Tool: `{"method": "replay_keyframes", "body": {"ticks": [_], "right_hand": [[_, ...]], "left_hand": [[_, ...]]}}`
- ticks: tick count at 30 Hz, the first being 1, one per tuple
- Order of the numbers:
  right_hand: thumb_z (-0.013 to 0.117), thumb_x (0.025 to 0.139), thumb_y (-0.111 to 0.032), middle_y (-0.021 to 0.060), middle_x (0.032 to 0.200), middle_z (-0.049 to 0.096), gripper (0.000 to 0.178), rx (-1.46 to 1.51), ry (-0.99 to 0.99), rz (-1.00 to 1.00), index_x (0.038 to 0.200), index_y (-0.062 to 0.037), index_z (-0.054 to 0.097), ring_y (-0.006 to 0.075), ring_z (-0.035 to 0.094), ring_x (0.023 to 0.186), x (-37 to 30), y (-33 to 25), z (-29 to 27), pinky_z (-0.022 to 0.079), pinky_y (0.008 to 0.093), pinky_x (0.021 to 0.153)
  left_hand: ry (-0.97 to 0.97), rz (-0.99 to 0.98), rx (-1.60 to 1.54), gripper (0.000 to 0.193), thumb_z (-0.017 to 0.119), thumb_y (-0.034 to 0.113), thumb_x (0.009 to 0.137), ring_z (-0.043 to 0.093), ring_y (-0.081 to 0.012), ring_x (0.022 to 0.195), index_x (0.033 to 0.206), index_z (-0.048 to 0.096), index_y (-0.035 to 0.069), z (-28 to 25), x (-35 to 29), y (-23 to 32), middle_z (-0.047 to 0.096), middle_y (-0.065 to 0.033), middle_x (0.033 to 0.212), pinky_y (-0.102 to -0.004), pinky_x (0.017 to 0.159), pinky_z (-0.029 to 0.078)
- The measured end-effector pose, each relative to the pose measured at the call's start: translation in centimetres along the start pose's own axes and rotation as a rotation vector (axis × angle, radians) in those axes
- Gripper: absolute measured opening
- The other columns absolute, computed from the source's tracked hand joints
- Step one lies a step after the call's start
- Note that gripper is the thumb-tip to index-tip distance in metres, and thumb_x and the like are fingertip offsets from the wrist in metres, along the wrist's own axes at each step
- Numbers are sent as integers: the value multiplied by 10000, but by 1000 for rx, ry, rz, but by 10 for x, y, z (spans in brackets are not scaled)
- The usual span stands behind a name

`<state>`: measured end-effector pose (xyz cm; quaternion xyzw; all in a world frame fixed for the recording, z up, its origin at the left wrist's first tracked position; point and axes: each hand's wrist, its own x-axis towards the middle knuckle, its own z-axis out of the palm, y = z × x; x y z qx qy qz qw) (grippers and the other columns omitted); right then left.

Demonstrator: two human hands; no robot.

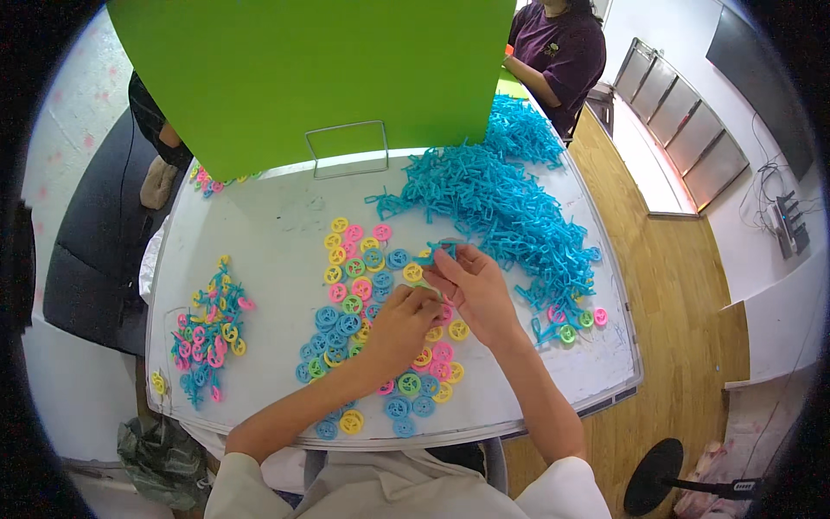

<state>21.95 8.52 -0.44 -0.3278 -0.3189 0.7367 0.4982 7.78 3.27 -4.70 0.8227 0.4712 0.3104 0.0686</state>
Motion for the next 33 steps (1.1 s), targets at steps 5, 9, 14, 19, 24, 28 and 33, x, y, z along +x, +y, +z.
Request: {"method": "replay_keyframes", "body": {"ticks": [5,9,14,19,24,28,33], "right_hand": [[519,965,-166,116,1035,613,161,-11,46,30,1067,-43,507,225,648,926,-5,-1,8,551,323,808],[531,961,-182,144,1073,609,188,-20,68,39,1084,-46,490,201,648,891,-9,4,-1,552,316,771],[594,911,-74,175,1019,630,228,-109,91,-127,1096,-45,463,181,655,800,-7,2,-5,565,291,704],[611,863,10,131,932,664,203,-523,119,-312,1056,-10,548,147,650,814,-10,0,-4,537,244,723],[672,758,60,83,887,676,154,-977,-33,-488,902,8,658,162,649,813,-13,17,12,499,268,692],[642,734,96,111,855,661,199,-1084,-93,-518,908,1,660,205,646,805,-18,19,15,494,304,683],[619,731,108,93,834,657,197,-1074,-131,-461,889,-2,661,169,623,808,-23,19,18,474,281,714]], "left_hand": [[-38,-14,79,194,606,81,746,540,-252,938,938,594,52,-9,4,5,584,-95,1000,-373,764,445],[-98,-22,86,218,602,78,730,553,-249,920,947,591,51,-3,7,5,586,-110,985,-353,752,438],[34,-32,-64,288,604,46,751,558,-285,885,1037,581,33,-12,-1,5,559,-124,980,-387,744,459],[88,-358,-382,289,628,93,846,586,-257,847,1129,581,62,-41,-12,-14,573,-81,975,-363,725,502],[114,-804,-1228,203,579,116,914,592,-120,949,1094,595,23,-79,-14,-36,608,-31,1050,-274,814,528],[134,-824,-1394,226,575,129,923,600,-123,949,1117,591,15,-80,-13,-34,607,-43,1042,-280,810,534],[-77,-834,-1255,221,567,115,926,602,-130,984,1124,578,18,-82,-7,-25,608,-60,1036,-298,822,545]]}}
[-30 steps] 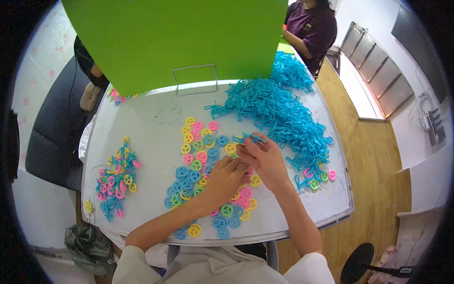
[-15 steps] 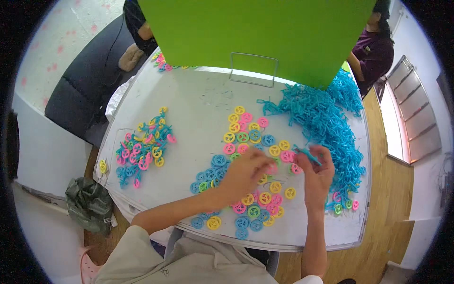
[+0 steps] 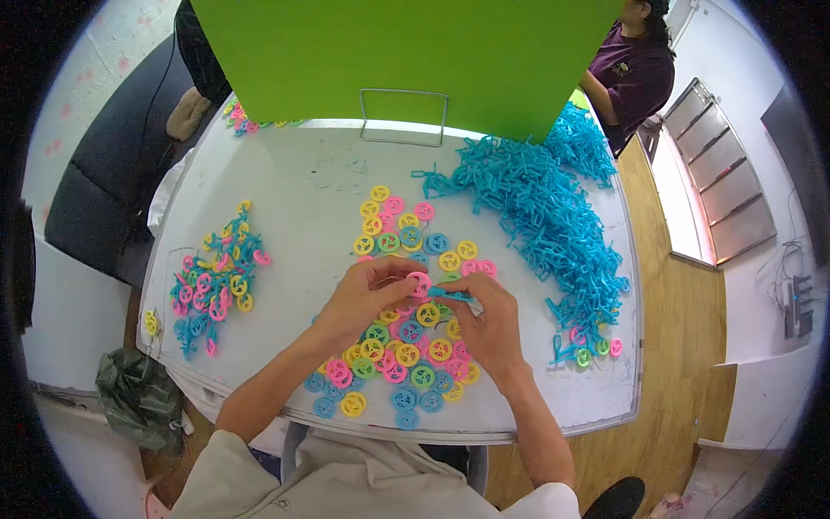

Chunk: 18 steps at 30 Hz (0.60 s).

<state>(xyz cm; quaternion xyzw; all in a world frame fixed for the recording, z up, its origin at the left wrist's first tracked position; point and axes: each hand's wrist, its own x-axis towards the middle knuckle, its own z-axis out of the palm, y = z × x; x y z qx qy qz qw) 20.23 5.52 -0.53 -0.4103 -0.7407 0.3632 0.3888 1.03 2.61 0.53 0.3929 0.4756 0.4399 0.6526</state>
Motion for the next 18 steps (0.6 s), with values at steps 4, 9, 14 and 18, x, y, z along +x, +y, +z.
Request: {"method": "replay_keyframes", "body": {"ticks": [4,9,14,18], "right_hand": [[608,719,131,126,831,638,234,-9,-34,-18,904,-6,649,258,636,780,0,2,2,487,319,671],[595,720,138,129,839,632,251,25,-67,-18,915,-11,645,263,633,778,0,8,-1,483,328,638],[590,725,140,128,852,634,248,-27,-62,-32,916,-9,641,266,632,779,1,4,-2,483,327,634],[550,739,135,106,823,645,196,-12,-79,55,875,23,635,189,628,803,0,-4,0,480,280,679]], "left_hand": [[19,62,0,171,567,109,928,609,-134,972,1073,553,18,0,3,-18,611,-65,1038,-287,824,547],[-32,-37,-35,143,547,119,943,629,-149,956,1042,502,25,-1,3,-15,618,-62,1017,-283,782,563],[-9,-94,-80,142,539,130,950,635,-151,943,1033,500,20,1,0,-5,626,-62,989,-283,743,571],[85,-44,-11,119,547,100,942,635,-144,899,1009,505,11,3,0,-11,630,-68,969,-278,730,567]]}}
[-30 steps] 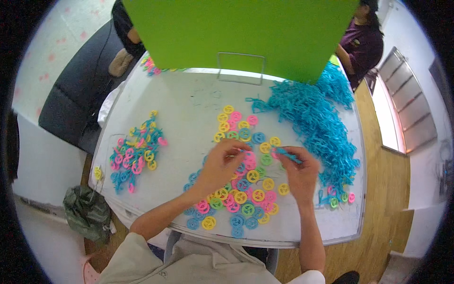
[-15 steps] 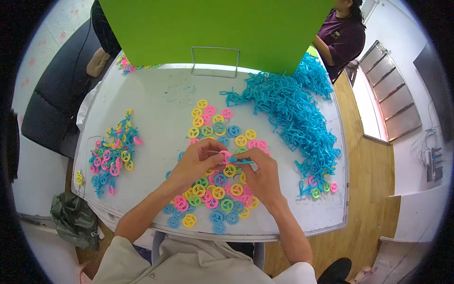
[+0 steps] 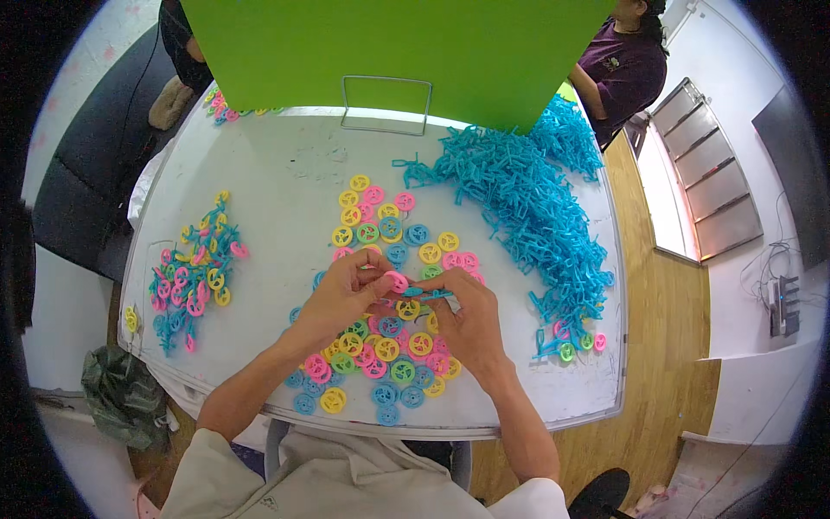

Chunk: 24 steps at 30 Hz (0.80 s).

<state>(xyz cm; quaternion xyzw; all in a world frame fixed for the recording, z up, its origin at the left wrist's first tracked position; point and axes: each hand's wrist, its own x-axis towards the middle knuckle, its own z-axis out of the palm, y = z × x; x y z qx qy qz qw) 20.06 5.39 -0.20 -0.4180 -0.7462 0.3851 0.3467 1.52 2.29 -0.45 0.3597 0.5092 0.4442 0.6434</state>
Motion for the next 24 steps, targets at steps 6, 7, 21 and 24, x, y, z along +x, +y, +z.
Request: {"method": "replay_keyframes", "body": {"ticks": [6,7,21,24], "right_hand": [[519,756,139,104,844,656,201,38,-82,-21,898,32,612,150,649,776,-4,5,4,495,270,677],[519,756,139,104,844,656,201,37,-83,-22,898,32,612,150,649,776,-5,6,5,495,270,677],[605,897,-52,73,815,670,56,571,20,301,928,-6,598,119,641,714,-4,5,11,514,224,647],[590,917,-87,72,838,670,79,820,-11,456,946,-14,605,131,651,733,-6,12,11,537,244,674]], "left_hand": [[100,115,-13,88,563,3,899,632,-142,822,957,499,-17,3,3,-12,614,-97,932,-269,721,554],[101,115,-14,88,563,3,899,632,-142,822,957,499,-17,4,3,-12,614,-97,932,-269,721,554],[239,571,148,143,524,-101,857,655,-157,785,941,615,-29,21,-7,-16,667,-111,853,-254,698,513],[196,474,205,158,489,-70,908,635,-147,901,1007,605,-28,19,-10,-17,653,-103,975,-260,808,522]]}}
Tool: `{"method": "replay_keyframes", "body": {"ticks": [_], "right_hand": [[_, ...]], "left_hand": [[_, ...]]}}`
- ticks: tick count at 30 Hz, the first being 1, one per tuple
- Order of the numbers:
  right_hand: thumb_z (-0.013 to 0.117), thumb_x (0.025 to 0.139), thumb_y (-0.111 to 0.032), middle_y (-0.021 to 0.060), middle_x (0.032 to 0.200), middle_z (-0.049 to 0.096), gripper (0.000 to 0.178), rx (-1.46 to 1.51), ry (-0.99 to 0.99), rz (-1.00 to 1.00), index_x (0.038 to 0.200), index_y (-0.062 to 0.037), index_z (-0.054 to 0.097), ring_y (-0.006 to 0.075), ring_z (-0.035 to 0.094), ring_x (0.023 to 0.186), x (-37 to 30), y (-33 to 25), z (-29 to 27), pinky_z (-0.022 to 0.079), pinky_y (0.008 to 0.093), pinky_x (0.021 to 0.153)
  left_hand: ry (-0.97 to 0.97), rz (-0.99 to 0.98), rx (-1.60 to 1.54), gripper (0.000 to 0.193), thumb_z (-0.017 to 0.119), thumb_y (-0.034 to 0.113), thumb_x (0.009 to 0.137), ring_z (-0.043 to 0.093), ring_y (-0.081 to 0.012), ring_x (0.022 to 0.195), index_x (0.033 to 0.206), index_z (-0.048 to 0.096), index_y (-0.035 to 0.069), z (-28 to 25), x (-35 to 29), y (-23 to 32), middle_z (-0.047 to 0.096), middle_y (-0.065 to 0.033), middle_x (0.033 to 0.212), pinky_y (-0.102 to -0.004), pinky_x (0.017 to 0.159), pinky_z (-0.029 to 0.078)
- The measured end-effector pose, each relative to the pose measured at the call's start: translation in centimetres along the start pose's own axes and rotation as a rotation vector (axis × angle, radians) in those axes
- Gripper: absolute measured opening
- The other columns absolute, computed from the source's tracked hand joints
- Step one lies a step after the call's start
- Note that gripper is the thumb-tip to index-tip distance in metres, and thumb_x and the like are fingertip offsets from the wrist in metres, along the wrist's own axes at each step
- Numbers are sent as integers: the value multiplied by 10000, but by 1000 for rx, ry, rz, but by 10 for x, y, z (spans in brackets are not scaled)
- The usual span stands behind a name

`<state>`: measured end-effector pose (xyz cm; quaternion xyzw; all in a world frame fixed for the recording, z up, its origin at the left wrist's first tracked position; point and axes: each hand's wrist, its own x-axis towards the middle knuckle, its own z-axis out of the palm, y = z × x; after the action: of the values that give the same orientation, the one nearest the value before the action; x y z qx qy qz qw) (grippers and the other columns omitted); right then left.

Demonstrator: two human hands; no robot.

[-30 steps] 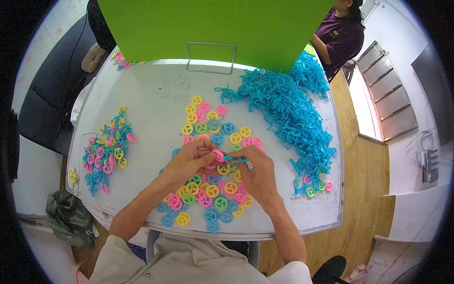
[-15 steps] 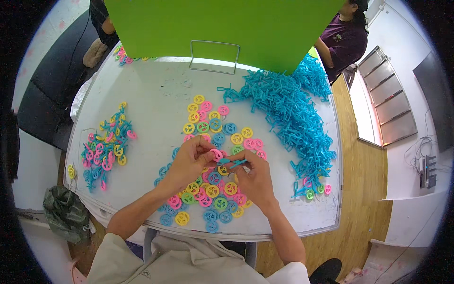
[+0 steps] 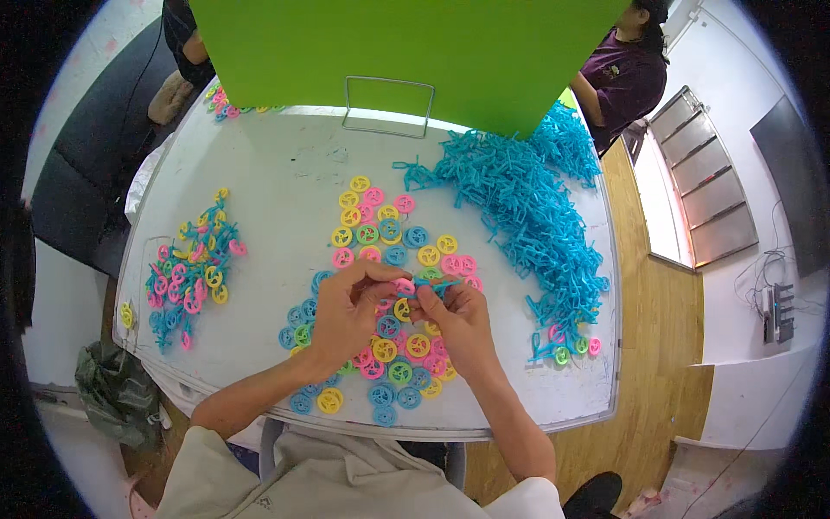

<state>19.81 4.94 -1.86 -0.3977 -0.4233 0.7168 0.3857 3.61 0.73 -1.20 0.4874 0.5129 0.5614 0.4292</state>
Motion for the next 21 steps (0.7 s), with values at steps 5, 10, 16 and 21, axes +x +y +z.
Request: {"method": "replay_keyframes", "body": {"ticks": [5,10,16,21], "right_hand": [[590,920,-99,74,864,667,86,161,-15,69,943,-18,607,140,656,743,0,6,-3,545,254,689],[614,902,-75,64,865,659,71,-255,171,-165,921,-9,598,125,643,751,-6,2,17,519,238,671],[652,852,2,46,821,632,101,-532,123,-551,928,14,587,101,616,753,-5,5,9,484,220,651],[599,902,-44,62,963,616,239,-462,197,-340,1128,11,545,93,611,812,1,-2,7,498,228,711]], "left_hand": [[100,165,22,142,513,-107,858,665,-174,795,931,611,-34,8,-2,-4,677,-121,900,-260,694,521],[118,210,45,132,512,-101,866,656,-165,793,936,598,-29,9,-1,-5,675,-111,894,-266,662,508],[26,86,22,119,532,-65,880,639,-145,815,950,602,1,-1,2,2,645,-85,883,-267,662,502],[43,127,68,114,612,-2,847,631,-176,791,956,612,30,7,-3,6,596,-82,937,-291,656,512]]}}
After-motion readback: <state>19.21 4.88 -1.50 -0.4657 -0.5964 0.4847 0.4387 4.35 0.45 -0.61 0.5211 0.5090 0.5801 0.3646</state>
